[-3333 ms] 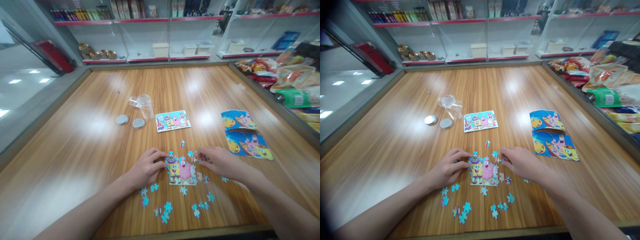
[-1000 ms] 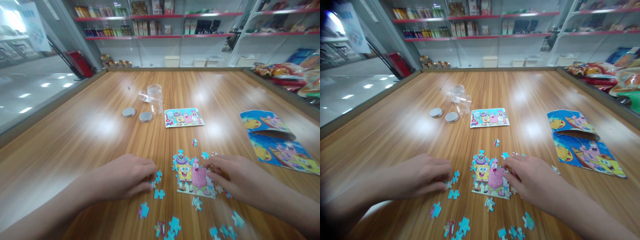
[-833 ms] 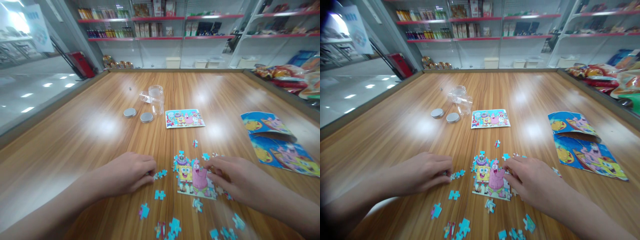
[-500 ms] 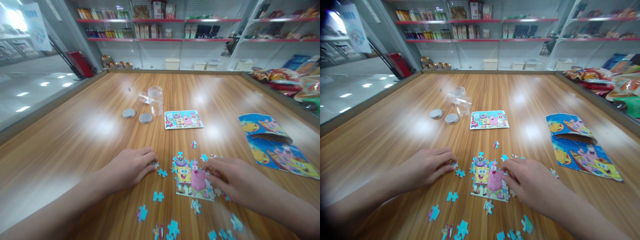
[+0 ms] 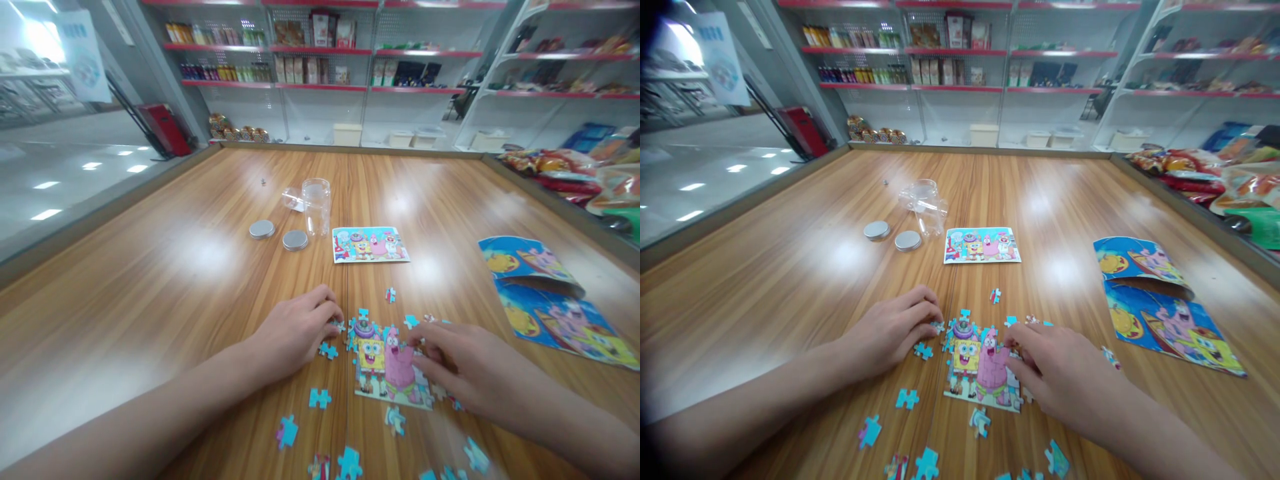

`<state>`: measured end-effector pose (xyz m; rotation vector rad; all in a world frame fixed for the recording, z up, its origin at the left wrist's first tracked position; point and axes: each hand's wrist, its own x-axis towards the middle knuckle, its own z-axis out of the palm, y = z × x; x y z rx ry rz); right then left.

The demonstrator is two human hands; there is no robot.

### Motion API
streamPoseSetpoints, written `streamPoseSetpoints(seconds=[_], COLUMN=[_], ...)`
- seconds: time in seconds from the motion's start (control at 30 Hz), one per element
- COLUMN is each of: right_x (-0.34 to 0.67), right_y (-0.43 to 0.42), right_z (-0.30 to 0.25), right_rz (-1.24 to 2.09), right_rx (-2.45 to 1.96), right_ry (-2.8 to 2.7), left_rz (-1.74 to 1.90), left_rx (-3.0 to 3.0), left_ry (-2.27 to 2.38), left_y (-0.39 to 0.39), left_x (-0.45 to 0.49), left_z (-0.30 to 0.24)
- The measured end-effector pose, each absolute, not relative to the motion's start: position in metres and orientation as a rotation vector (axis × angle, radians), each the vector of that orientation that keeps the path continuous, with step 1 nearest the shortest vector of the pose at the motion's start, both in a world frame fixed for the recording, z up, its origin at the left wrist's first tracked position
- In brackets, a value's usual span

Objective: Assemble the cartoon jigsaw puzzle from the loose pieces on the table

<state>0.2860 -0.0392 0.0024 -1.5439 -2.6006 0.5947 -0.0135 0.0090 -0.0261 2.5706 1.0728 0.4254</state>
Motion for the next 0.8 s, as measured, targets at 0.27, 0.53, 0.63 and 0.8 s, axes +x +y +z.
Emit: streamPoseSetpoints(seconds=[0.27,0.53,0.63,0.8], right_x=[0.285,0.285,0.285,0.285], right_y=[-0.038,-0.039,-0.039,-0.039], right_z=[0.004,0.005,0.006,0.005], right_rz=[0.628,0.635,0.648,0.641], right_rx=[-1.583,-1.583,-1.583,-1.593], right_ry=[-2.611,-2.611,-2.608,-2.598], left_rz=[0.444,0.504,0.609,0.574], left_rx=[2.510,2.561,2.622,2.669], left_ry=[1.094,1.008,0.849,0.755], left_y=[0.009,0.007,0.006,0.008], left_x=[-0.007,-0.009,-0.014,-0.017], left_z=[-0.028,-0.032,-0.035,-0.037])
